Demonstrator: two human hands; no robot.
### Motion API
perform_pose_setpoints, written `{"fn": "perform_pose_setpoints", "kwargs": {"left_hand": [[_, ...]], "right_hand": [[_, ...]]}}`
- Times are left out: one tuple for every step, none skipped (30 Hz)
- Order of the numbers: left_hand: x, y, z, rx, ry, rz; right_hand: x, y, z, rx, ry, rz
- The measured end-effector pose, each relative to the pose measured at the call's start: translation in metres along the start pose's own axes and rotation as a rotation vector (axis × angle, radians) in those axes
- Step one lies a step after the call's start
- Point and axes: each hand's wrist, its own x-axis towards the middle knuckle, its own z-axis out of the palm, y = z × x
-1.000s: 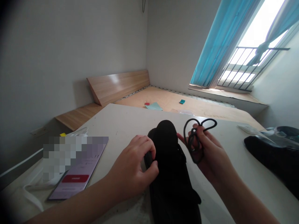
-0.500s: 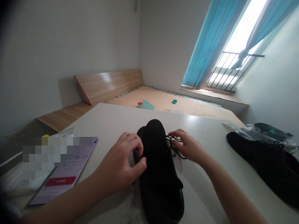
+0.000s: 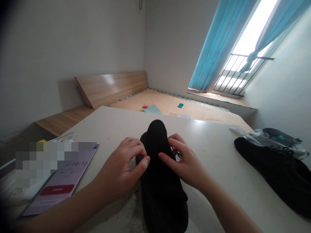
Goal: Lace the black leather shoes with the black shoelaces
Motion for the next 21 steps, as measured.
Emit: {"fn": "perform_pose_setpoints", "kwargs": {"left_hand": [[0.0,0.0,-0.001,0.0,0.001,-0.008],[0.001,0.0,-0.002,0.004,0.005,-0.017],[0.001,0.0,-0.004,0.013,0.009,-0.028],[0.002,0.0,-0.005,0.026,0.013,-0.038],[0.002,0.0,-0.006,0.041,0.013,-0.045],[0.002,0.0,-0.007,0.053,0.011,-0.054],[0.003,0.001,-0.007,0.063,0.008,-0.072],[0.003,0.002,-0.007,0.069,-0.003,-0.096],[0.003,0.003,-0.007,0.075,-0.017,-0.125],[0.002,0.003,-0.006,0.083,-0.034,-0.151],[0.002,0.004,-0.006,0.096,-0.05,-0.172],[0.002,0.005,-0.006,0.117,-0.065,-0.182],[0.002,0.006,-0.005,0.142,-0.08,-0.181],[0.002,0.006,-0.006,0.167,-0.092,-0.174],[0.003,0.007,-0.006,0.188,-0.104,-0.167],[0.003,0.007,-0.007,0.204,-0.118,-0.163],[0.004,0.008,-0.008,0.215,-0.133,-0.161],[0.005,0.008,-0.009,0.224,-0.151,-0.157],[0.006,0.009,-0.01,0.236,-0.17,-0.151],[0.007,0.009,-0.011,0.251,-0.187,-0.14],[0.008,0.01,-0.012,0.268,-0.202,-0.126]], "right_hand": [[0.0,-0.001,0.001,0.083,0.028,0.0],[0.0,-0.002,-0.001,0.222,0.067,0.022],[0.0,-0.003,-0.004,0.4,0.117,0.061],[0.001,-0.003,-0.009,0.59,0.171,0.103],[0.002,-0.002,-0.015,0.768,0.217,0.142],[0.003,-0.001,-0.021,0.916,0.248,0.175],[0.004,0.0,-0.026,1.024,0.252,0.197],[0.005,0.001,-0.031,1.097,0.235,0.211],[0.005,0.003,-0.034,1.128,0.199,0.229],[0.005,0.004,-0.035,1.115,0.151,0.252],[0.005,0.005,-0.035,1.061,0.09,0.283],[0.005,0.005,-0.033,0.974,0.028,0.327],[0.004,0.004,-0.03,0.87,-0.026,0.382],[0.004,0.004,-0.027,0.769,-0.064,0.436],[0.003,0.003,-0.023,0.687,-0.085,0.474],[0.002,0.002,-0.019,0.629,-0.085,0.481],[0.002,0.002,-0.015,0.588,-0.076,0.46],[0.002,0.001,-0.013,0.55,-0.072,0.419],[0.002,0.001,-0.011,0.501,-0.085,0.368],[0.002,0.001,-0.01,0.431,-0.107,0.316],[0.002,0.001,-0.01,0.343,-0.132,0.27]]}}
